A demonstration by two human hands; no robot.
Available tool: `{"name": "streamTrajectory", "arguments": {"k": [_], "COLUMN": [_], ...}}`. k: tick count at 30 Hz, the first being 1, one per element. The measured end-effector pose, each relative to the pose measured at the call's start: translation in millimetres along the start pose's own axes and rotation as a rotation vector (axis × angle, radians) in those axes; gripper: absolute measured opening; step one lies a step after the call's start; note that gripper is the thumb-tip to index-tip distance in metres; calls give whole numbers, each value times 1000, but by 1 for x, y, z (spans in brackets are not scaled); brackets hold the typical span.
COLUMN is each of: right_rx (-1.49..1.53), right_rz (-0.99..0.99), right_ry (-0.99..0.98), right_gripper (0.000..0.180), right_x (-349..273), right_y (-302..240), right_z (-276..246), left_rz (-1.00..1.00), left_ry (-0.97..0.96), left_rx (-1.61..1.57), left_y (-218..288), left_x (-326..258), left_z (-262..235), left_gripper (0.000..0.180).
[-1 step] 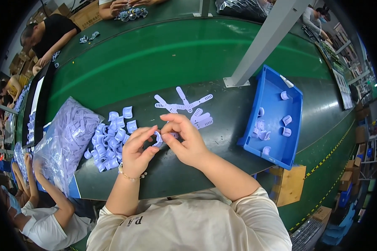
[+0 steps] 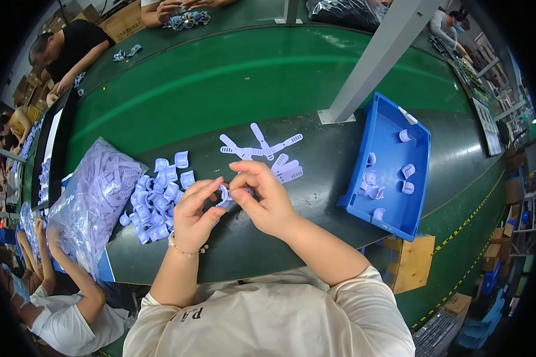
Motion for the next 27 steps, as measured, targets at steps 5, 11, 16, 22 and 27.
{"name": "streamTrajectory", "arguments": {"k": [5, 11, 16, 22, 27], "right_rx": [111, 155, 114, 11, -301], "right_rz": [8, -16, -18, -39, -122], "right_ry": [22, 73, 56, 89, -147], "right_gripper": [41, 37, 31, 24, 23], "right_x": [1, 0, -1, 3, 19], "right_y": [-1, -3, 0, -7, -20], "right_z": [0, 2, 1, -4, -21], "left_rz": [-18, -20, -60, -40, -11], "left_ry": [4, 4, 19, 3, -130], "left_rx": [-72, -103, -157, -120, -120], "left_y": [0, -4, -6, -1, 3], "left_x": [-1, -2, -4, -3, 5], "left_z": [1, 2, 4, 4, -9], "left_gripper": [49, 49, 49, 48, 41]}}
Point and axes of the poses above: each hand's wrist, its own x-axis towards the middle knuckle, its own z-axis out of the palm, y = z × x, the point moved 2 cm from there along x, towards the middle knuckle, and after that the axes turned 3 degrees about y, right-handed, at the moved point
